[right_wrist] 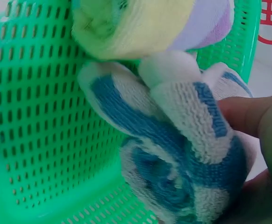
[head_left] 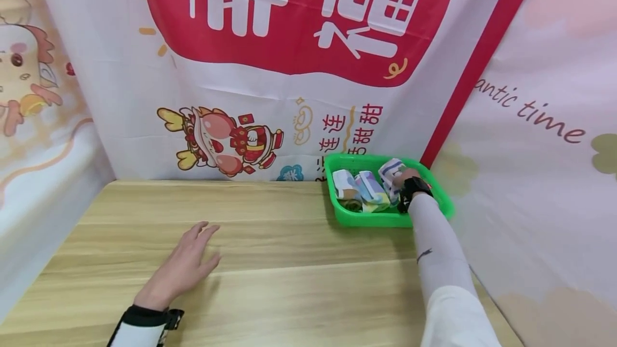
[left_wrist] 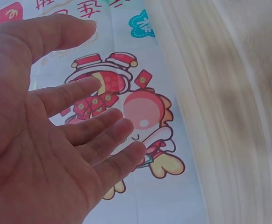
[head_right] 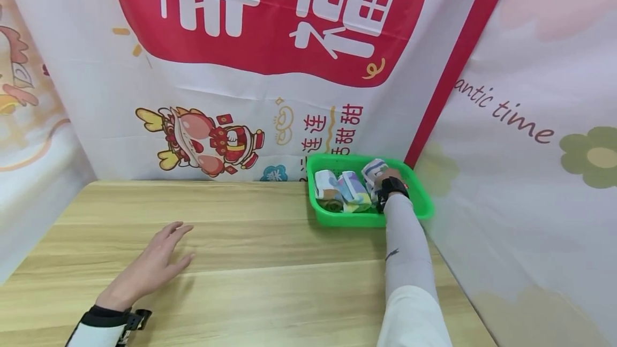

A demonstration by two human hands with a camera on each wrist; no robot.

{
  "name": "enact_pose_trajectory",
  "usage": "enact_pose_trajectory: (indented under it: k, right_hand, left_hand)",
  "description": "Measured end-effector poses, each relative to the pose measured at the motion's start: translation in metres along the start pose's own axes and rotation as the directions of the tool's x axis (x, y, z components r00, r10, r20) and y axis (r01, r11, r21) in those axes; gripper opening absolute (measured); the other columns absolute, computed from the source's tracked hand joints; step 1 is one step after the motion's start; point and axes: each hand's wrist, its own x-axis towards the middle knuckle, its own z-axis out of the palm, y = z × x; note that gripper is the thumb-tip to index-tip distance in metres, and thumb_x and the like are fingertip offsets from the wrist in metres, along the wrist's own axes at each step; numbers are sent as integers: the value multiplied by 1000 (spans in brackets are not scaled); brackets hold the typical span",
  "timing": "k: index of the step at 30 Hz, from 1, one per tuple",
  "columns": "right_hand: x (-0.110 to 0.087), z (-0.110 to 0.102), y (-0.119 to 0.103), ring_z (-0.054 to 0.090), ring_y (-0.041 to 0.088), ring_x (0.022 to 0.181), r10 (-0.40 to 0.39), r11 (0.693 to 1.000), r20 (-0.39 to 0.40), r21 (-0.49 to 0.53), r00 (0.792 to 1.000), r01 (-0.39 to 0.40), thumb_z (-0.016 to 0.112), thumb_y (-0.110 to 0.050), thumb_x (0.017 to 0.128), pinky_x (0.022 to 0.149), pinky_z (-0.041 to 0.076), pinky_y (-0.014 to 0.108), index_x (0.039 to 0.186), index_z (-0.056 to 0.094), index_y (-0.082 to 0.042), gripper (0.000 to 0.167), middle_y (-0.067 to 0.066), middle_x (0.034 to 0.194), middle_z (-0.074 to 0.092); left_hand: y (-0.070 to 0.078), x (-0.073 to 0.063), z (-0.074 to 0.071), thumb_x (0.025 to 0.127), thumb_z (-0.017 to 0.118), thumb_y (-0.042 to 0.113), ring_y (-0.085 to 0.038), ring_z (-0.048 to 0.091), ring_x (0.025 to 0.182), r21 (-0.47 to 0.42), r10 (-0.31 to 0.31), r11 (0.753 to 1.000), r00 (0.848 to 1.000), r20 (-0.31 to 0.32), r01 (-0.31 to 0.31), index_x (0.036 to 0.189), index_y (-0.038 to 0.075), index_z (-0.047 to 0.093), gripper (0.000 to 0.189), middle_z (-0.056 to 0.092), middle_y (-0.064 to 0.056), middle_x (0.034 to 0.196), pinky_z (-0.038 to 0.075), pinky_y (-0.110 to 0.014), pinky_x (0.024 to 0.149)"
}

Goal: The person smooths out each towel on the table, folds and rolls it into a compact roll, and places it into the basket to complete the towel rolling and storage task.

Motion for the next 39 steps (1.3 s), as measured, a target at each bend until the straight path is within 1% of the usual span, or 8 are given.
enact_pose_trajectory:
  k: [11,18,21,22,29,32,35,39]
  right_hand:
    - [8,4,2,58,29,87,38,981,112,-195,993,-15,62,-25,88,67,50,37,96,68,1,28,16,98,64]
    - [4,3,4,52,32,101,137,987,131,66,982,-146,68,-27,87,72,54,40,116,63,0,40,18,122,55]
    - [4,5,6,51,32,105,151,985,136,61,979,-161,67,-30,87,73,54,40,118,61,-1,43,18,127,53]
    - [8,5,11,51,32,104,141,987,147,56,979,-151,67,-32,87,74,54,40,116,62,-2,42,17,126,54]
    - [-76,-13,-43,53,36,116,101,993,122,-72,987,-93,55,-32,98,98,51,50,134,56,4,50,24,138,55]
    - [-76,-18,-54,55,37,116,81,990,102,-127,992,-68,52,-37,100,100,49,51,139,52,3,56,24,140,54]
    - [-59,-21,-58,57,36,111,45,995,110,-89,993,-35,55,-42,99,95,52,52,137,55,2,57,23,137,56]
    - [-43,-21,-72,48,44,130,-53,995,76,-76,996,59,59,-39,97,106,45,57,149,40,6,71,29,150,43]
  left_hand:
    - [7,-11,-6,95,68,17,-57,36,135,8,6,1000,1000,-18,-5,144,-8,45,60,35,-39,149,36,-71,105]
    - [7,-14,-10,95,68,16,-56,35,135,12,-6,1000,1000,-14,6,145,-8,44,60,34,-38,150,37,-71,104]
    - [7,-16,-10,95,69,16,-57,36,134,12,-13,1000,1000,-7,13,145,-7,45,60,34,-37,150,37,-71,104]
    - [7,-16,-9,95,69,16,-57,36,134,11,-14,1000,1000,-4,14,145,-7,45,60,34,-37,150,37,-71,104]
    - [7,-17,-7,95,67,18,-58,35,135,2,-20,1000,1000,22,20,145,-8,44,61,32,-39,151,36,-72,104]
    - [6,-14,-8,95,67,17,-57,34,135,-4,-15,1000,1000,22,15,146,-8,43,61,32,-39,151,35,-72,105]
    - [7,-11,-10,95,67,17,-56,34,136,-7,-10,1000,1000,24,10,146,-8,43,61,32,-39,151,35,-72,106]
    - [7,-2,-14,96,67,17,-55,33,138,-18,-7,1000,1000,29,8,147,-7,42,61,31,-38,153,33,-71,107]
